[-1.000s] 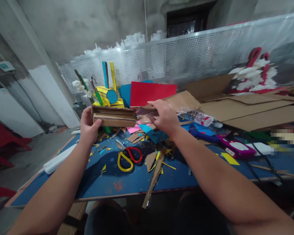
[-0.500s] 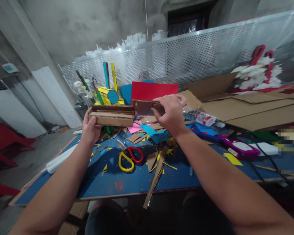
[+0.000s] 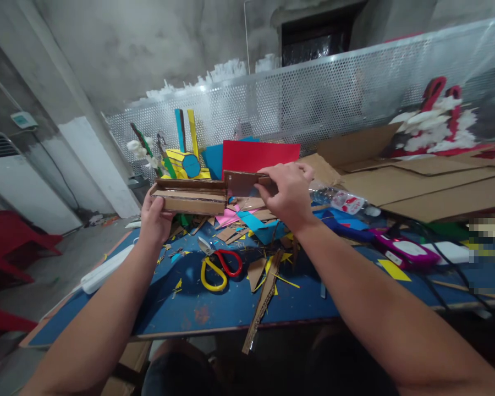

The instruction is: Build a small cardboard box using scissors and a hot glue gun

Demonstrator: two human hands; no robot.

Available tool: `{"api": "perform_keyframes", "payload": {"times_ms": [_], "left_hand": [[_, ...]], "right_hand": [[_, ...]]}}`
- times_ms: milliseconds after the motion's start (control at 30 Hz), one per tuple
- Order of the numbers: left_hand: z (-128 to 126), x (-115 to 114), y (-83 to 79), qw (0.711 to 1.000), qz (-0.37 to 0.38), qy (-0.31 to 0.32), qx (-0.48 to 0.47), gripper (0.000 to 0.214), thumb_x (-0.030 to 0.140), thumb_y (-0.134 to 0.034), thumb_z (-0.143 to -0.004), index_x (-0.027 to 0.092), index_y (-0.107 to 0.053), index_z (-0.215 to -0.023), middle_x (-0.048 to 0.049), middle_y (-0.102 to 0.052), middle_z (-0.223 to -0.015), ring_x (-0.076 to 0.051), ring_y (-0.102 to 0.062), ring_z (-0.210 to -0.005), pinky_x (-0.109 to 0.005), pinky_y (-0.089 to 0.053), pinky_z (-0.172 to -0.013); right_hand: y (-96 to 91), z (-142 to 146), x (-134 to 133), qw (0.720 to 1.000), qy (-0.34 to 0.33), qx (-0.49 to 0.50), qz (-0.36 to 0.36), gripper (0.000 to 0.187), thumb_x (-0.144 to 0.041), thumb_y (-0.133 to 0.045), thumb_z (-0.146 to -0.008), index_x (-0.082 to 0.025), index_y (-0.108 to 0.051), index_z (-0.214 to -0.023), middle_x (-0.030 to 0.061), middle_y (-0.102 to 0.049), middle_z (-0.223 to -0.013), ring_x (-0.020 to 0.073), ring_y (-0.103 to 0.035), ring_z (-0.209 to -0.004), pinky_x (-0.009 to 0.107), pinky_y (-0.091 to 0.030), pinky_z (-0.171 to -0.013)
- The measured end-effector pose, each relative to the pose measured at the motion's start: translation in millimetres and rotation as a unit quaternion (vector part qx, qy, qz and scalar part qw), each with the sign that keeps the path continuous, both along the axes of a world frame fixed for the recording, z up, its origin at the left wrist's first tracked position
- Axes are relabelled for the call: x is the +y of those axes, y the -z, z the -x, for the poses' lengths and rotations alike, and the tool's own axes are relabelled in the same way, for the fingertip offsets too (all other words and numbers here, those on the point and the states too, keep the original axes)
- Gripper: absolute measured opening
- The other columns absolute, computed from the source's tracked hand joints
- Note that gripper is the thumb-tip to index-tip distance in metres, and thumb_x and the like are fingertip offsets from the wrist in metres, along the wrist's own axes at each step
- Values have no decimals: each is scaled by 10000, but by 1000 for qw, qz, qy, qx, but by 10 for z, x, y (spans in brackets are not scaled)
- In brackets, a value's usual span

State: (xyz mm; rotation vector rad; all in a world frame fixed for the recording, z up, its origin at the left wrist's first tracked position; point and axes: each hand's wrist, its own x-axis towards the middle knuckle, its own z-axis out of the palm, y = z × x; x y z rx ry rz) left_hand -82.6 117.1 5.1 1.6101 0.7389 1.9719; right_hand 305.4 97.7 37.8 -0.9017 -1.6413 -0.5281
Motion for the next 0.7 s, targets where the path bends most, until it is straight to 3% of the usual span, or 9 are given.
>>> {"api": "perform_keyframes", "payload": {"times_ms": [233, 333, 433, 500, 600, 700], "left_hand": [[-68, -55, -37, 992, -88, -73, 50, 742, 746, -852, -885, 380, -671, -1505, -72, -719, -1505, -280, -741, -1351, -413, -656, -1074], [-92, -73, -48, 990, -99, -83, 52, 765, 760, -843, -887, 383, -658, -1527, -75, -711, -1518, -281, -728, -1383, -421, -650, -1098], [-101, -58, -33, 991, -87, -86, 50, 763, 777, -806, -913, 358, -653, -1532, -92, -722, -1501, -281, -758, -1314, -390, -675, -1009], [-106, -39, -17, 994, -62, -86, 28, 736, 757, -817, -915, 349, -668, -1509, -94, -729, -1486, -259, -784, -1204, -311, -675, -836], [-124, -35, -13, 997, -17, -74, -33, 691, 703, -869, -890, 352, -703, -1462, -77, -750, -1414, -186, -775, -989, -196, -538, -560], [-153, -68, -39, 996, -11, -49, -69, 684, 667, -905, -871, 346, -721, -1446, -70, -747, -1419, -174, -762, -1002, -174, -543, -588]], "right_hand": [[9, -23, 44, 1000, 1, 10, -7, 227, -459, -722, -999, -306, -793, -1151, 66, -850, -1104, 382, -732, -1084, 620, -422, -1073], [15, -24, 69, 1000, -1, 12, -8, 219, -463, -722, -994, -301, -797, -1122, 67, -851, -1082, 381, -736, -1076, 617, -427, -1072], [27, -20, 79, 1000, 1, 8, -15, 226, -466, -727, -989, -289, -798, -1110, 67, -853, -1061, 375, -741, -1057, 608, -433, -1061], [34, -16, 71, 1000, 2, 3, -20, 215, -451, -723, -994, -281, -800, -1100, 64, -855, -1046, 370, -747, -1051, 599, -435, -1053], [34, -14, 41, 1000, 1, 0, -30, 190, -432, -717, -1006, -275, -800, -1074, 62, -856, -1035, 367, -756, -1050, 588, -437, -1046], [29, -21, 13, 1000, 10, -2, -26, 189, -437, -719, -1022, -275, -801, -1075, 68, -855, -1046, 362, -755, -1065, 571, -436, -1045]]}}
